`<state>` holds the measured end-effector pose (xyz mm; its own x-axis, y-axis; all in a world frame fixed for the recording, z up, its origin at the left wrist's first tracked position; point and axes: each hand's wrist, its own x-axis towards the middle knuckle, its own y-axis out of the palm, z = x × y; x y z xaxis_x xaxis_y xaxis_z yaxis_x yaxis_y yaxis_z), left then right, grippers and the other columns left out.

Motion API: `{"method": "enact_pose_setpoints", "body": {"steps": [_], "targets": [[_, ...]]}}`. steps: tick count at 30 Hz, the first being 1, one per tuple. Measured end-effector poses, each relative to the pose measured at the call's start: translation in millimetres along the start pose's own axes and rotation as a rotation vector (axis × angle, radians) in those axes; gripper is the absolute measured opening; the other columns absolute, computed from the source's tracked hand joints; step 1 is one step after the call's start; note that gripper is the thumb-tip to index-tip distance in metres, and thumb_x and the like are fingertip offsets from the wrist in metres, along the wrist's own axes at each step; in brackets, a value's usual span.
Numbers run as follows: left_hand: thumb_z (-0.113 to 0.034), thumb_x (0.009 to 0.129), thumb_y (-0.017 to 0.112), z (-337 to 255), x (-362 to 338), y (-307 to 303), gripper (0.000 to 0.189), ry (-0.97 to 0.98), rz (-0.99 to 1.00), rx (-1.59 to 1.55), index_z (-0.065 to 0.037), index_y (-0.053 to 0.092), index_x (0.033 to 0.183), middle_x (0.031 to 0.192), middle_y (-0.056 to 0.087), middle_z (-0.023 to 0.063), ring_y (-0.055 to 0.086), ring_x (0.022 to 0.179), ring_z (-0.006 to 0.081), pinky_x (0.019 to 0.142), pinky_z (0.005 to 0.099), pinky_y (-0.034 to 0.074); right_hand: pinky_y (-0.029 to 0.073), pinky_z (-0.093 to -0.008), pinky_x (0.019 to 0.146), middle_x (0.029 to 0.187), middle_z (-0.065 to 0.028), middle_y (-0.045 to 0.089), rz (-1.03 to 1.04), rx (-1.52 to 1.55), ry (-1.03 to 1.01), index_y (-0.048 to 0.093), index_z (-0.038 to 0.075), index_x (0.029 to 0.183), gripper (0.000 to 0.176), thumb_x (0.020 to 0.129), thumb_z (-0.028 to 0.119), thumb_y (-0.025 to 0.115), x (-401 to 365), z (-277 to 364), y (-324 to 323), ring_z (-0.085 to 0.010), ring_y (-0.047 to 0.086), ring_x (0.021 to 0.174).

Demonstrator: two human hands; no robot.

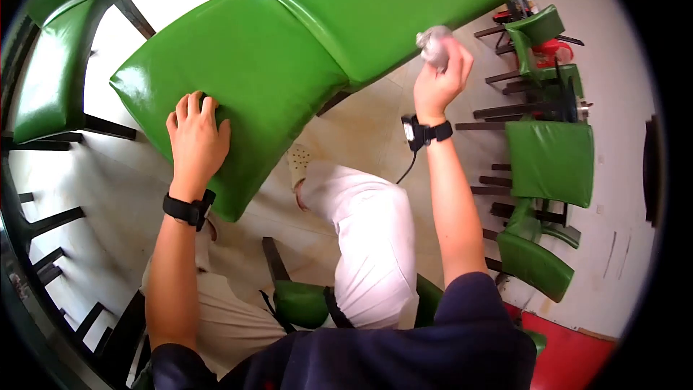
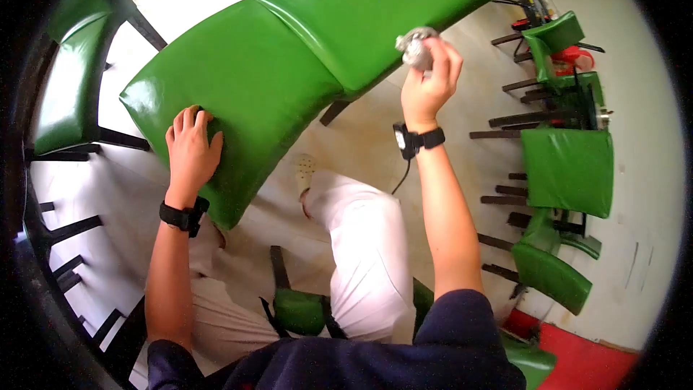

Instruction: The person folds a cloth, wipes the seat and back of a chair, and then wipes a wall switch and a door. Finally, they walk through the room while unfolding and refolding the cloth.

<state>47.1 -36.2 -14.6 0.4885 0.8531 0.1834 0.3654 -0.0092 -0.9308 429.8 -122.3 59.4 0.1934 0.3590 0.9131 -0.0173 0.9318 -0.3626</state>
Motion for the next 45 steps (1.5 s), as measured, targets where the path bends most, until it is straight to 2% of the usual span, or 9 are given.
{"method": "enact_pose_setpoints", "body": {"steps": [5,11,14,18,20,24,27,31,45], "targets": [[-0.018,0.083,0.071,-6.0,2.0,1.9,0.033,0.01,0.006,0.03,-0.004,0.06,0.111,0.131,0.055,0.0165,0.048,0.131,0.036,0.106,0.0516,0.038,0.053,-0.044,0.095,0.111,-0.0092,0.064,0.398,0.059,0.006,0.071,0.013,0.11,0.051,0.068,-0.014,0.063,-98.7,-8.9,-5.0,-0.0337,0.061,0.112],[-0.017,0.083,0.069,-10.4,-1.8,5.8,0.031,-0.02,0.022,0.062,-0.004,0.06,0.11,0.133,0.055,0.0186,0.047,0.132,0.0383,0.107,0.0529,0.037,0.056,-0.0414,0.088,0.111,-0.0075,0.068,1.043,0.211,0.107,0.072,0.012,0.115,0.04,0.081,-0.006,0.06,-199.5,-59.5,3.2,-0.0301,0.066,0.103],[-0.017,0.086,0.068,-8.6,-1.8,5.6,0.03,-0.041,0.01,0.042,-0.004,0.06,0.112,0.133,0.056,0.0181,0.047,0.132,0.0385,0.108,0.0527,0.037,0.055,-0.0376,0.086,0.11,-0.0096,0.068,0.986,0.444,0.328,0.07,0.009,0.117,0.042,0.081,-0.007,0.058,-164.2,-48.5,-3.3,-0.0309,0.067,0.097],[-0.018,0.088,0.07,-8.7,2.1,1.2,0.03,-0.014,-0.028,0.019,-0.003,0.063,0.113,0.132,0.058,0.0177,0.05,0.13,0.0371,0.107,0.0512,0.038,0.054,-0.0293,0.085,0.108,-0.0061,0.07,0.979,0.765,0.52,0.066,0.002,0.124,0.037,0.088,-0.006,0.066,-75.1,5.2,-12.5,-0.0135,0.066,0.095],[-0.019,0.09,0.07,-9.4,4.4,-2.5,0.028,0.059,-0.11,-0.174,-0.002,0.065,0.111,0.127,0.062,0.0173,0.053,0.126,0.0362,0.106,0.049,0.039,0.054,-0.0289,0.088,0.112,-0.0044,0.07,0.9,0.992,0.701,0.064,0.0,0.125,0.033,0.092,-0.003,0.066,-29.8,44.6,-11.1,-0.0111,0.066,0.098],[-0.023,0.095,0.067,-23.0,3.3,-35.0,0.035,0.087,-0.051,-0.8,0.001,0.062,0.121,0.126,0.064,0.0187,0.06,0.119,0.036,0.102,0.0429,0.047,0.052,-0.0288,0.093,0.112,-0.0041,0.071,0.891,1.212,0.617,0.064,-0.001,0.123,0.028,0.095,0.003,0.068,8.8,116.7,27.6,-0.0125,0.066,0.102],[-0.022,0.097,0.066,-27.7,2.2,-43.3,0.038,0.029,-0.05,-1.328,0.002,0.059,0.125,0.118,0.068,0.0146,0.065,0.108,0.021,0.092,0.0348,0.052,0.052,-0.0294,0.093,0.112,-0.0042,0.071,0.936,1.304,0.604,0.064,0.0,0.122,0.028,0.096,0.005,0.069,2.0,169.8,59.7,-0.0132,0.066,0.102],[-0.01,0.093,0.068,-5.2,5.0,-37.6,0.032,-0.162,-0.253,-1.355,0.001,0.061,0.122,0.092,0.068,0.0051,0.061,0.08,0.0086,0.07,0.0267,0.051,0.053,-0.0296,0.091,0.112,-0.0047,0.069,0.884,1.381,0.599,0.063,0.001,0.122,0.028,0.095,0.003,0.069,-12.7,231.4,98.7,-0.0129,0.064,0.102],[-0.01,0.089,0.067,55.7,-3.5,-60.7,0.029,-0.302,-0.075,-0.999,0.006,0.066,0.113,0.091,0.072,0.0073,0.064,0.082,0.0104,0.073,0.0282,0.053,0.054,-0.0322,0.089,0.116,-0.0096,0.068,0.837,1.088,0.709,0.058,0.002,0.131,0.038,0.094,0.006,0.066,-75.1,257.6,81.2,-0.0171,0.066,0.102]]}}
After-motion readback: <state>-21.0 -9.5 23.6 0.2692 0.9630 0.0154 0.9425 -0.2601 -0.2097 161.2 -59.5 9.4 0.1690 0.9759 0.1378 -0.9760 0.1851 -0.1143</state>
